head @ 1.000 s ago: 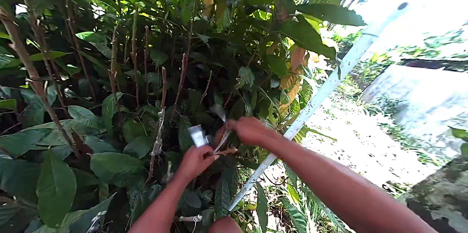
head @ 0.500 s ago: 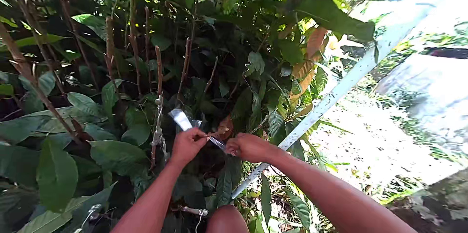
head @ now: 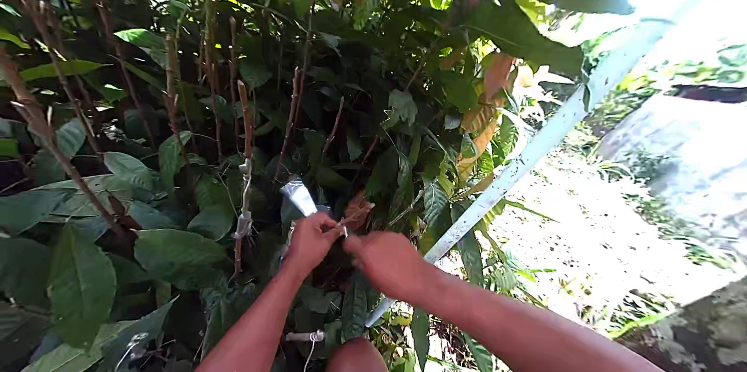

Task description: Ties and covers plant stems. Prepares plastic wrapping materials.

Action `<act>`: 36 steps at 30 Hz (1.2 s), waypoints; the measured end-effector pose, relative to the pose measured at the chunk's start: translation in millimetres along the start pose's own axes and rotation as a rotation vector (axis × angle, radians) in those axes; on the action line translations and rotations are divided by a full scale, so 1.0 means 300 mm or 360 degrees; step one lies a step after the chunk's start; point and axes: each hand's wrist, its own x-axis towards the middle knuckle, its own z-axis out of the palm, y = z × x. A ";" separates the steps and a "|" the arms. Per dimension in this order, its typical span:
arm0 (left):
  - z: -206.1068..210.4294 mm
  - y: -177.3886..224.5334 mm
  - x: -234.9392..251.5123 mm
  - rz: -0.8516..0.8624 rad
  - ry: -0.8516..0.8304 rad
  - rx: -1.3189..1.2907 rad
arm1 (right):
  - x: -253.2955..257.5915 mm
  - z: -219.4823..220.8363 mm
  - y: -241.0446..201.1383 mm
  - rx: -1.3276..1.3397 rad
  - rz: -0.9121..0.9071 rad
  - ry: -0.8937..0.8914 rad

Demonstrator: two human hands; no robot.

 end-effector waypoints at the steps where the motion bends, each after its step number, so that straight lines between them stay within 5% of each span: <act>1: 0.015 0.022 -0.002 0.0012 -0.0028 0.0053 | -0.002 -0.042 -0.036 0.0189 -0.0062 -0.0031; 4: 0.054 0.045 -0.029 -0.0007 -0.0380 0.0240 | 0.084 -0.148 0.132 0.0718 -0.0068 -0.0098; 6: 0.027 0.012 -0.025 0.0091 -0.0325 0.0211 | 0.111 -0.107 0.220 0.0336 0.0050 -0.0075; 9: -0.007 -0.025 -0.009 0.0071 -0.0098 0.0080 | 0.076 -0.013 0.135 0.0015 0.0187 0.0018; 13: -0.033 -0.004 0.017 -0.0105 0.0139 -0.0138 | -0.011 0.002 0.012 0.0309 0.0007 -0.0024; 16: 0.004 0.032 0.008 -0.0140 0.0060 0.0043 | -0.033 -0.081 -0.099 0.0546 -0.0209 -0.0144; 19: 0.040 0.055 -0.037 -0.0021 -0.0267 0.0277 | 0.111 -0.187 0.067 0.0594 -0.0101 -0.0119; 23: -0.026 0.007 -0.032 0.0076 -0.0098 0.0227 | 0.119 -0.064 0.128 -0.0036 0.0164 -0.0014; 27: -0.076 0.024 0.032 -0.0084 -0.0087 0.0156 | -0.062 -0.062 -0.074 0.0266 -0.0246 -0.0095; 30: -0.009 0.091 -0.014 0.0113 -0.0167 0.0108 | -0.029 -0.200 -0.057 0.0875 -0.0292 -0.0051; 33: -0.010 0.089 -0.028 0.0166 -0.0267 0.0363 | 0.039 -0.273 0.083 0.0152 -0.0005 0.0089; 36: -0.066 0.076 -0.019 0.0040 -0.0133 0.0367 | -0.012 -0.180 -0.053 -0.0120 -0.0123 0.0043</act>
